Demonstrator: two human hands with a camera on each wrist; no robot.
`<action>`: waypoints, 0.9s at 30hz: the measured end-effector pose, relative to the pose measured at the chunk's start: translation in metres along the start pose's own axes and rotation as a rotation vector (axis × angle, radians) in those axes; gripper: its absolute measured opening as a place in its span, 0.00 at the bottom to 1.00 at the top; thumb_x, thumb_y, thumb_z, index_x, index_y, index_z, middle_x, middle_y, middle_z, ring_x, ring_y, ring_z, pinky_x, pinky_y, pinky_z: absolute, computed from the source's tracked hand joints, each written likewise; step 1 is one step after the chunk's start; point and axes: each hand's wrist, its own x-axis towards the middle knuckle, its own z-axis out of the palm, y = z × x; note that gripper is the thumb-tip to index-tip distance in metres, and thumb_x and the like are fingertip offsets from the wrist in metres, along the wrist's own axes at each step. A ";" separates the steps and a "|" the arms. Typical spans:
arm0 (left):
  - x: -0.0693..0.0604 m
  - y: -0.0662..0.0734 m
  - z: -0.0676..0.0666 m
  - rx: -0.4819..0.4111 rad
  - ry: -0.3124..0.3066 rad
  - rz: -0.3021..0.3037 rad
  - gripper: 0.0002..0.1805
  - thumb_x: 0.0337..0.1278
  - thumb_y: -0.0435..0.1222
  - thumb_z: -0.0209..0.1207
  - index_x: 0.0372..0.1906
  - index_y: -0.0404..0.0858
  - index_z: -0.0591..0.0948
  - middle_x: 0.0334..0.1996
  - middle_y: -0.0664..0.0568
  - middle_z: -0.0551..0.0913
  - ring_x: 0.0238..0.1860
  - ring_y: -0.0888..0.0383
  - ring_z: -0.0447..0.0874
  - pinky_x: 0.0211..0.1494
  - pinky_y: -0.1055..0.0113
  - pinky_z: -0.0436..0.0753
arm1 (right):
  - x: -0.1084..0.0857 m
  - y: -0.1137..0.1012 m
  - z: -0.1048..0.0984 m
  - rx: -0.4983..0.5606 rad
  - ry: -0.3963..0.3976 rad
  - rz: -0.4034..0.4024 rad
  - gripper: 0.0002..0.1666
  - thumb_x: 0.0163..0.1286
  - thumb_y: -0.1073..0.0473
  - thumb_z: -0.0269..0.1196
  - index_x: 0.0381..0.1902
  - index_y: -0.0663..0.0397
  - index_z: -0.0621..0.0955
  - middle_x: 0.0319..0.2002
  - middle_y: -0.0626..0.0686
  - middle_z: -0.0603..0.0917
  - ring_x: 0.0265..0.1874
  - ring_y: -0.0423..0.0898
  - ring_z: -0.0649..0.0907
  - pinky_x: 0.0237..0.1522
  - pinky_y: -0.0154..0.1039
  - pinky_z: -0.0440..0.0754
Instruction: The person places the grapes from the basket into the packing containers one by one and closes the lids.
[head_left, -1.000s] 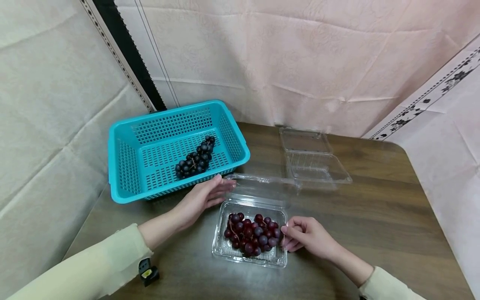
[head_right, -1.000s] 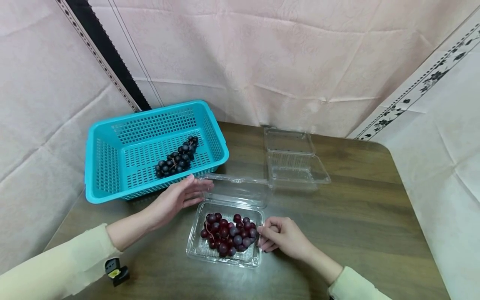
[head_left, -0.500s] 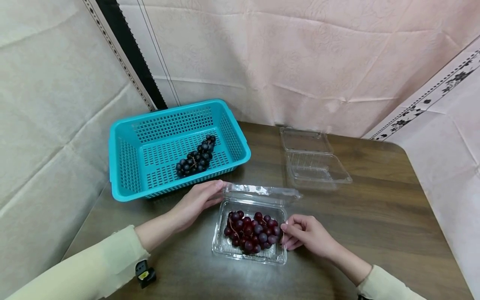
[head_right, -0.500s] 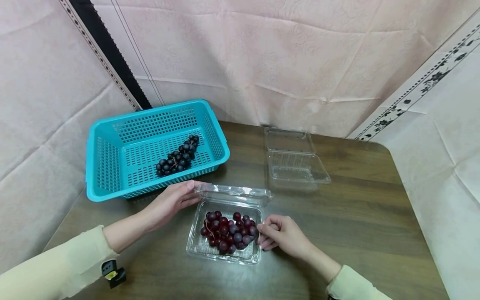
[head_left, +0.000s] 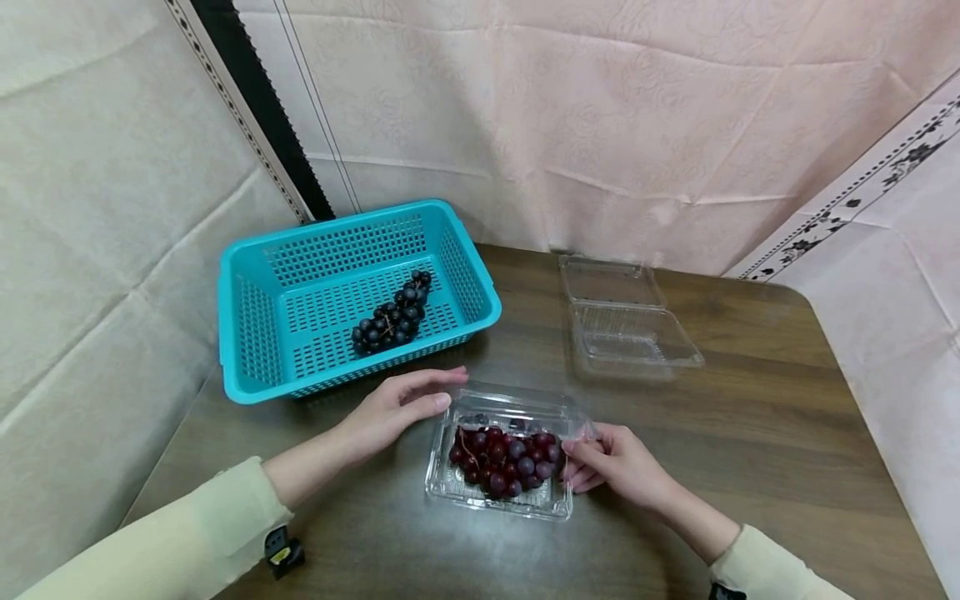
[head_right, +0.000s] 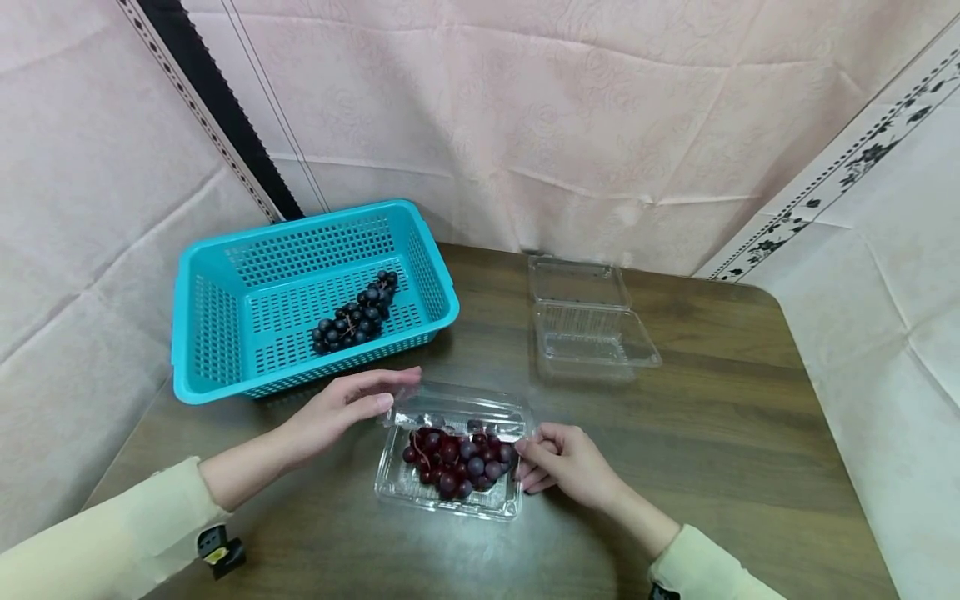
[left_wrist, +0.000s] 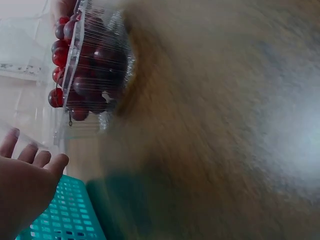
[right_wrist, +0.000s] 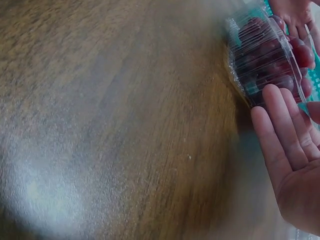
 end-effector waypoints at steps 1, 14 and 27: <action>-0.001 -0.001 0.000 0.006 -0.009 0.016 0.24 0.81 0.40 0.57 0.74 0.38 0.78 0.76 0.47 0.75 0.77 0.46 0.72 0.79 0.38 0.68 | 0.000 0.000 -0.001 0.007 -0.003 0.003 0.17 0.83 0.63 0.60 0.49 0.79 0.78 0.35 0.67 0.90 0.31 0.48 0.93 0.39 0.52 0.93; -0.014 -0.011 -0.001 0.257 -0.033 0.127 0.35 0.63 0.47 0.74 0.74 0.47 0.79 0.81 0.56 0.67 0.80 0.45 0.66 0.78 0.34 0.66 | -0.005 -0.005 -0.009 0.060 -0.021 0.021 0.22 0.89 0.59 0.49 0.56 0.79 0.77 0.42 0.62 0.89 0.35 0.49 0.92 0.42 0.49 0.93; -0.019 -0.022 0.002 0.374 -0.038 0.161 0.43 0.54 0.51 0.79 0.75 0.47 0.78 0.83 0.56 0.64 0.81 0.46 0.64 0.78 0.36 0.67 | -0.010 -0.006 -0.010 0.030 -0.056 0.039 0.24 0.88 0.55 0.53 0.61 0.76 0.75 0.41 0.61 0.87 0.38 0.53 0.92 0.41 0.52 0.93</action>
